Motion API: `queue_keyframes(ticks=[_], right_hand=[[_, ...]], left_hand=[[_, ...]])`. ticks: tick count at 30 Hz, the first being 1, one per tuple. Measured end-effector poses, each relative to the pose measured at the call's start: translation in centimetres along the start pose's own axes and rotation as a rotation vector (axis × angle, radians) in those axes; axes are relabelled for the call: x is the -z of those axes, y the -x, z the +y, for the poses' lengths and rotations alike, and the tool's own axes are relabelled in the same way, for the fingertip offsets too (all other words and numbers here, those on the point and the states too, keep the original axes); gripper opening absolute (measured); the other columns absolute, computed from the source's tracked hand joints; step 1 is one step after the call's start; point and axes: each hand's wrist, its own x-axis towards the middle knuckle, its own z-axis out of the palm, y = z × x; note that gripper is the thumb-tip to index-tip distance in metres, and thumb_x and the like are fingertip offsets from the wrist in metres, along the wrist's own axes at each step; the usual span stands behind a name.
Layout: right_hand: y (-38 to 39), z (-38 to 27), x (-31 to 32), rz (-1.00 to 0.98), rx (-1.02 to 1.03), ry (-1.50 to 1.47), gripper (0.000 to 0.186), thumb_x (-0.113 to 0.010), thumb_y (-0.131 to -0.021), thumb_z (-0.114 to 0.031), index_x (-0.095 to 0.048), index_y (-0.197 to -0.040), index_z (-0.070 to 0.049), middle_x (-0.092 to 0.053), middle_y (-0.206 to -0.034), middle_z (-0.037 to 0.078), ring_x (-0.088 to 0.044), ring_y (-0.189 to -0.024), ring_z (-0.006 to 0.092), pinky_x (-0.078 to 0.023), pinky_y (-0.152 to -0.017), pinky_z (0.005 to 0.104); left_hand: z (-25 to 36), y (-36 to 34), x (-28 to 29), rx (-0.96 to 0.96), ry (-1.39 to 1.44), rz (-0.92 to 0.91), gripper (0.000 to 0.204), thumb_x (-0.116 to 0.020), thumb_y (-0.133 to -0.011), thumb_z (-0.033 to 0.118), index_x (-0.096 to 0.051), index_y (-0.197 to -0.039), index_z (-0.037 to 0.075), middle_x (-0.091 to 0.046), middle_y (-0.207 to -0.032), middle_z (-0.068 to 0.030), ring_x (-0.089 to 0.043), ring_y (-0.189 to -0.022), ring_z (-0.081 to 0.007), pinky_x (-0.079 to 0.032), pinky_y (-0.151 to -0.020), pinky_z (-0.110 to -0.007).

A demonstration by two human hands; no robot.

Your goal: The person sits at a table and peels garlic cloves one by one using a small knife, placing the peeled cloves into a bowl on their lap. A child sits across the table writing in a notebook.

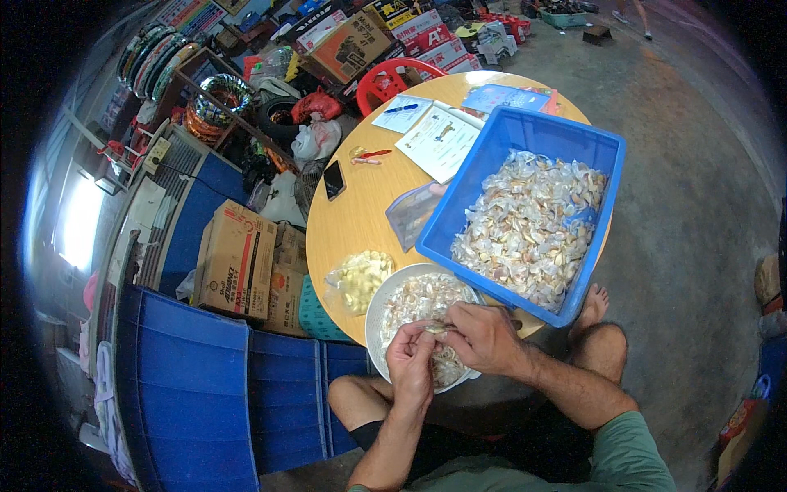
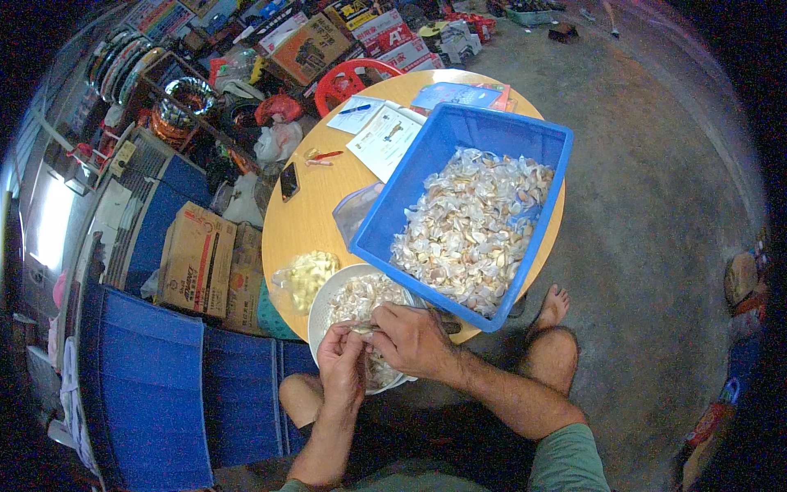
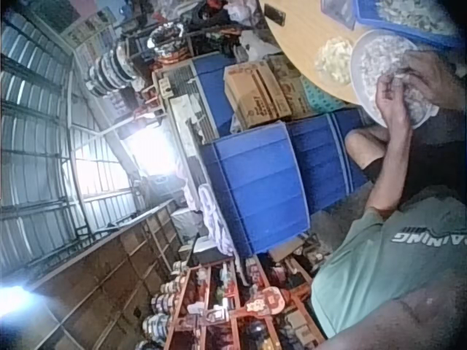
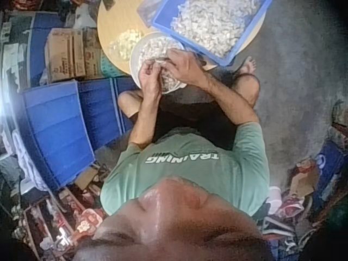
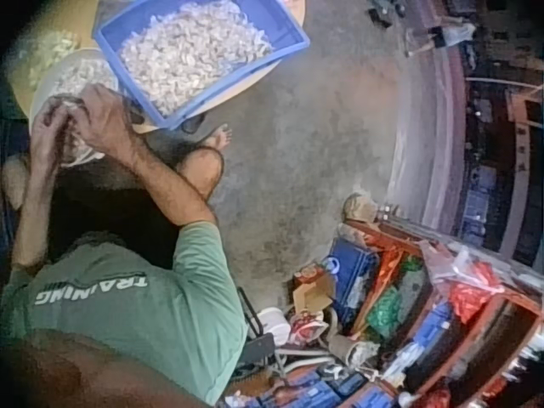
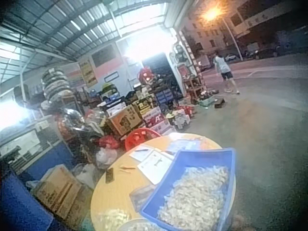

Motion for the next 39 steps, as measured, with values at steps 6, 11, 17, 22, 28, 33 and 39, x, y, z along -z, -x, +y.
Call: queue_keyframes(ticks=[6, 11, 17, 22, 28, 33, 39], right_hand=[[-0.1, -0.1, 0.3, -0.011, 0.012, -0.026, 0.016, -0.066, -0.084, -0.015, -0.053, -0.085, -0.005, -0.055, -0.075, 0.014, -0.061, -0.071, 0.037, -0.048, -0.06, 0.047], [-0.1, 0.1, 0.5, -0.036, 0.031, -0.01, 0.017, -0.066, -0.084, -0.016, -0.055, -0.088, -0.004, -0.057, -0.076, 0.014, -0.062, -0.071, 0.0362, -0.049, -0.06, 0.046], [-0.2, 0.0, 0.5, -0.032, 0.042, -0.039, 0.019, -0.068, -0.084, -0.017, -0.055, -0.087, -0.003, -0.057, -0.076, 0.015, -0.062, -0.072, 0.0372, -0.049, -0.061, 0.0464], [-0.4, -0.4, 0.7, -0.041, -0.027, -0.03, 0.021, -0.069, -0.084, -0.017, -0.053, -0.084, -0.003, -0.057, -0.076, 0.016, -0.062, -0.072, 0.0382, -0.049, -0.061, 0.0467], [-0.3, 0.0, 0.5, -0.036, 0.02, -0.013, 0.02, -0.068, -0.084, -0.016, -0.053, -0.084, -0.003, -0.057, -0.076, 0.015, -0.062, -0.071, 0.0369, -0.049, -0.061, 0.0457], [-0.1, 0.1, 0.2, -0.025, 0.036, -0.035, 0.018, -0.068, -0.084, -0.016, -0.055, -0.085, -0.003, -0.058, -0.076, 0.014, -0.063, -0.071, 0.0361, -0.05, -0.061, 0.0455], [-0.2, -0.1, 0.4, -0.042, 0.0, -0.089, 0.018, -0.067, -0.085, -0.017, -0.055, -0.085, -0.003, -0.059, -0.076, 0.016, -0.063, -0.072, 0.0374, -0.049, -0.061, 0.0463]], left_hand=[[0.7, 0.1, -0.3, 0.077, 0.072, -0.019, 0.016, -0.058, -0.095, 0.001, -0.058, -0.111, 0.001, -0.065, -0.094, -0.0077, -0.062, -0.077, -0.0135, -0.052, -0.07, -0.025], [0.7, 0.0, 0.2, 0.12, 0.146, -0.064, 0.017, -0.057, -0.094, -0.001, -0.057, -0.111, 0.001, -0.065, -0.1, -0.0105, -0.064, -0.079, -0.0151, -0.054, -0.071, -0.025], [1.0, 0.0, 0.2, 0.09, 0.063, -0.053, 0.014, -0.06, -0.093, 0.001, -0.058, -0.107, 0.001, -0.067, -0.097, -0.0089, -0.064, -0.077, -0.0127, -0.054, -0.07, -0.024], [1.4, 0.1, -0.2, -0.012, -0.068, -0.033, 0.012, -0.063, -0.093, 0.003, -0.061, -0.104, 0.001, -0.068, -0.091, -0.0068, -0.062, -0.075, -0.0108, -0.051, -0.068, -0.023], [1.5, 0.3, 0.0, -0.029, -0.136, -0.034, 0.013, -0.063, -0.092, 0.002, -0.061, -0.105, 0.0, -0.068, -0.091, -0.0076, -0.062, -0.074, -0.0111, -0.051, -0.068, -0.023], [1.3, 0.4, 0.1, 0.0, -0.058, -0.05, 0.016, -0.062, -0.092, 0.001, -0.061, -0.108, -0.001, -0.068, -0.094, -0.0083, -0.062, -0.076, -0.011, -0.051, -0.07, -0.023], [1.5, 0.5, -0.4, 0.034, 0.014, -0.035, 0.018, -0.059, -0.095, 0.003, -0.06, -0.112, -0.002, -0.067, -0.095, -0.0079, -0.061, -0.078, -0.0114, -0.05, -0.073, -0.024]])
